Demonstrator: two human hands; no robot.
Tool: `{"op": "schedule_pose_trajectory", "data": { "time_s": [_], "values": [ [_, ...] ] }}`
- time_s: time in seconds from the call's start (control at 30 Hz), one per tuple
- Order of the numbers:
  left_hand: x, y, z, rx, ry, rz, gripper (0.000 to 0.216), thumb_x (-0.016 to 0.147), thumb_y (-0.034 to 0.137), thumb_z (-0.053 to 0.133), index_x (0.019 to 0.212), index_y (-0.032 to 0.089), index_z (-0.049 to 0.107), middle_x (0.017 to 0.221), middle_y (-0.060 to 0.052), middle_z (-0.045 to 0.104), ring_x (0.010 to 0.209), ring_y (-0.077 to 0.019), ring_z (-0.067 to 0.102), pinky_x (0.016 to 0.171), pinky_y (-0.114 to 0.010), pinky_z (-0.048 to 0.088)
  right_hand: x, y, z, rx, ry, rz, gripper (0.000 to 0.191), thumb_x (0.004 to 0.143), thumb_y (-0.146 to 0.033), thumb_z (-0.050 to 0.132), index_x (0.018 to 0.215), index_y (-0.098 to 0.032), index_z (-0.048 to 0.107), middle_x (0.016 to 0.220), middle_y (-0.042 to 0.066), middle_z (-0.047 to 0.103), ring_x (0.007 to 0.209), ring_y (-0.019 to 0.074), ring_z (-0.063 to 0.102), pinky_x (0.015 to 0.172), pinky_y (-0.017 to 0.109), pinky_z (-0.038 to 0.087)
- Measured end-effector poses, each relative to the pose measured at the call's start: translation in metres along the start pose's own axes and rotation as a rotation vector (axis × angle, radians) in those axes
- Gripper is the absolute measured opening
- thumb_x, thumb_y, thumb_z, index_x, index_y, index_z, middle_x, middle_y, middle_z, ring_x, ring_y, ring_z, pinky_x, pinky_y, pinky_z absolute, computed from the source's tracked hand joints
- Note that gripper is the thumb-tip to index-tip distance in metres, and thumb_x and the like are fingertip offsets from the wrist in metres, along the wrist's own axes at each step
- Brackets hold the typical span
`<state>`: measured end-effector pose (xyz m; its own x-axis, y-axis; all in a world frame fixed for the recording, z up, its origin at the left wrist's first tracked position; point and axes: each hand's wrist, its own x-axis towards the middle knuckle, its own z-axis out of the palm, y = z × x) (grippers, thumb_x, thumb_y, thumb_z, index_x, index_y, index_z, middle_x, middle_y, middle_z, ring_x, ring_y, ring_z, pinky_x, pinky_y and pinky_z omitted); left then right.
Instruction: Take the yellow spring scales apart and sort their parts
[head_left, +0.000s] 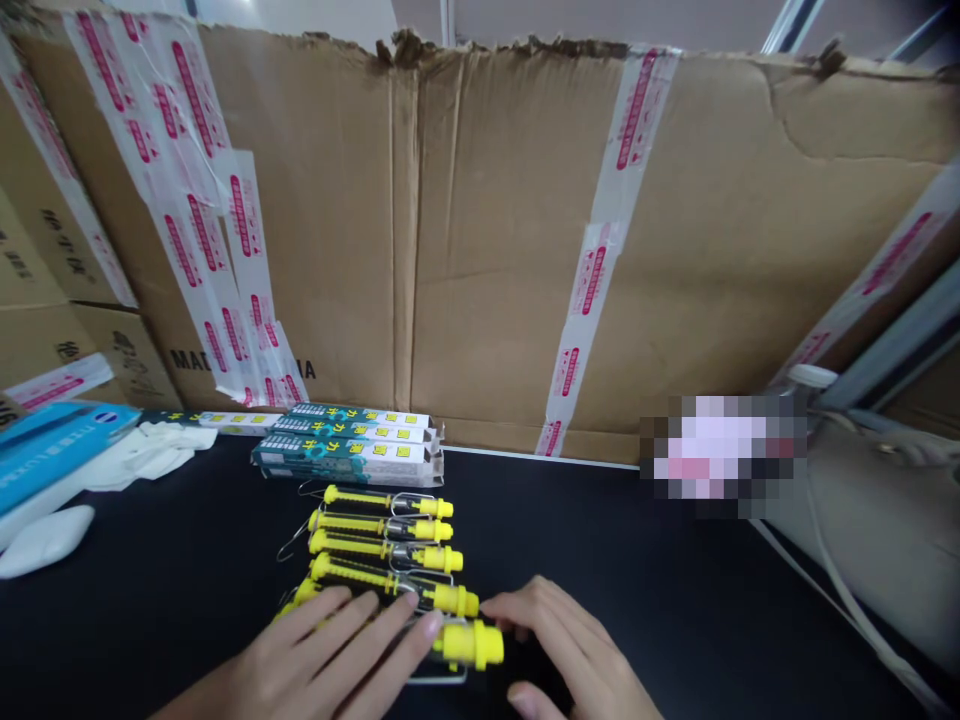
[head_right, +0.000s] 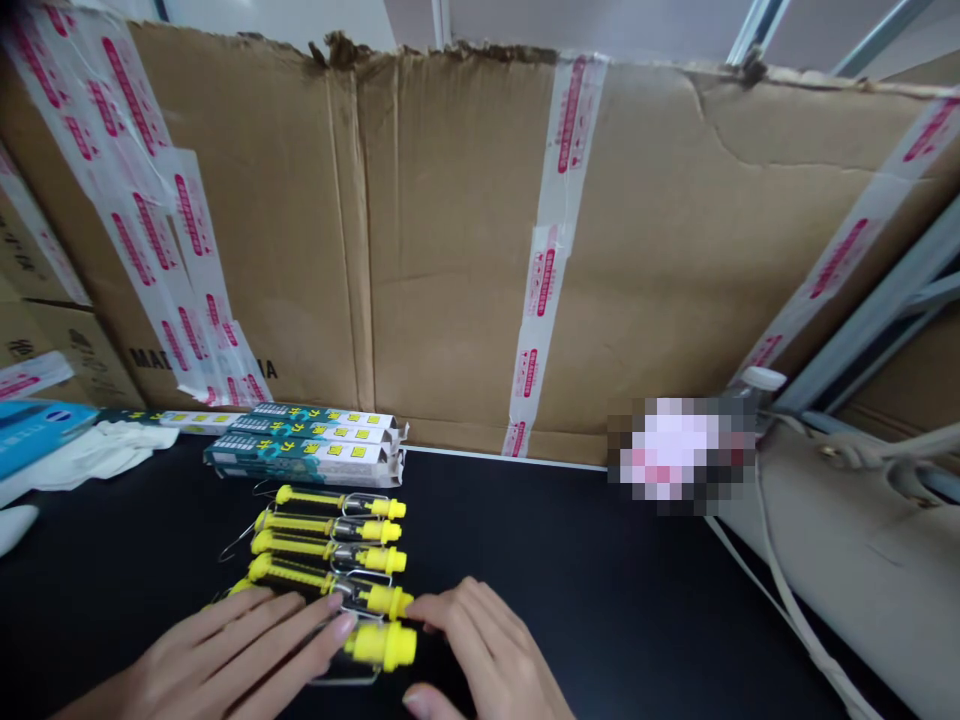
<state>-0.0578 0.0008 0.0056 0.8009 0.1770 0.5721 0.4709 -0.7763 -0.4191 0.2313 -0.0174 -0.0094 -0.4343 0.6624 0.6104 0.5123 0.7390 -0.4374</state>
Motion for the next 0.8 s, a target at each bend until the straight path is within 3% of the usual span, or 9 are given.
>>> {"op": "schedule_pose_trajectory", "data": {
  "time_s": [0.17,0.3,0.37,0.5,0.7,0.8],
  "values": [
    [0.024,-0.011,0.026,0.021,0.046,0.041,0.049,0.102,0.007,0.025,0.134,0.016,0.061,0.116,-0.006,0.076,0.095,-0.0225,0.071,0.082,-0.039,0.053,0.006,0.009,0.017,0.233,0.057,0.348,0.019,0.103,-0.035,0.049,0.101,-0.023,0.064,0.076,0.001,0.069,0.064,0.0160,0.068,0.061,0.023,0.053],
    [0.029,-0.016,0.039,0.123,0.086,-0.036,0.029,0.101,0.018,0.050,0.124,0.009,0.066,0.092,-0.007,0.077,0.071,-0.0208,0.069,0.066,-0.035,0.050,0.004,0.019,0.023,0.483,0.135,0.575,0.023,0.097,-0.044,0.060,0.090,-0.022,0.063,0.076,0.000,0.065,0.067,0.0165,0.064,0.061,0.023,0.050],
    [0.028,-0.017,0.039,0.150,0.119,-0.082,0.023,0.100,0.024,0.057,0.114,0.011,0.069,0.078,-0.003,0.073,0.064,-0.0187,0.067,0.062,-0.033,0.049,0.002,0.022,0.023,0.587,0.126,0.601,0.026,0.094,-0.046,0.065,0.085,-0.022,0.061,0.075,-0.001,0.062,0.067,0.0157,0.061,0.062,0.023,0.049],
    [0.029,-0.018,0.034,0.082,0.107,-0.107,0.025,0.104,0.027,0.047,0.101,0.019,0.070,0.066,0.003,0.067,0.056,-0.0145,0.065,0.059,-0.029,0.047,-0.002,0.023,0.024,0.680,0.126,0.589,0.031,0.088,-0.043,0.073,0.076,-0.022,0.055,0.076,-0.002,0.056,0.067,0.0142,0.052,0.062,0.023,0.044],
    [0.028,-0.019,0.035,0.071,0.183,-0.137,0.018,0.103,0.019,0.051,0.101,0.016,0.068,0.079,0.001,0.076,0.068,-0.0149,0.071,0.071,-0.030,0.051,-0.001,0.030,0.022,0.779,0.228,0.679,0.030,0.089,-0.044,0.073,0.078,-0.022,0.057,0.075,-0.003,0.053,0.069,0.0141,0.050,0.064,0.023,0.043],
    [0.028,-0.021,0.036,0.060,0.147,-0.166,0.024,0.106,0.025,0.046,0.098,0.015,0.067,0.077,0.002,0.075,0.066,-0.0149,0.071,0.066,-0.031,0.049,0.000,0.032,0.021,0.792,0.242,0.693,0.030,0.091,-0.046,0.071,0.079,-0.022,0.057,0.074,-0.003,0.052,0.067,0.0142,0.051,0.064,0.024,0.043]
  ]
}}
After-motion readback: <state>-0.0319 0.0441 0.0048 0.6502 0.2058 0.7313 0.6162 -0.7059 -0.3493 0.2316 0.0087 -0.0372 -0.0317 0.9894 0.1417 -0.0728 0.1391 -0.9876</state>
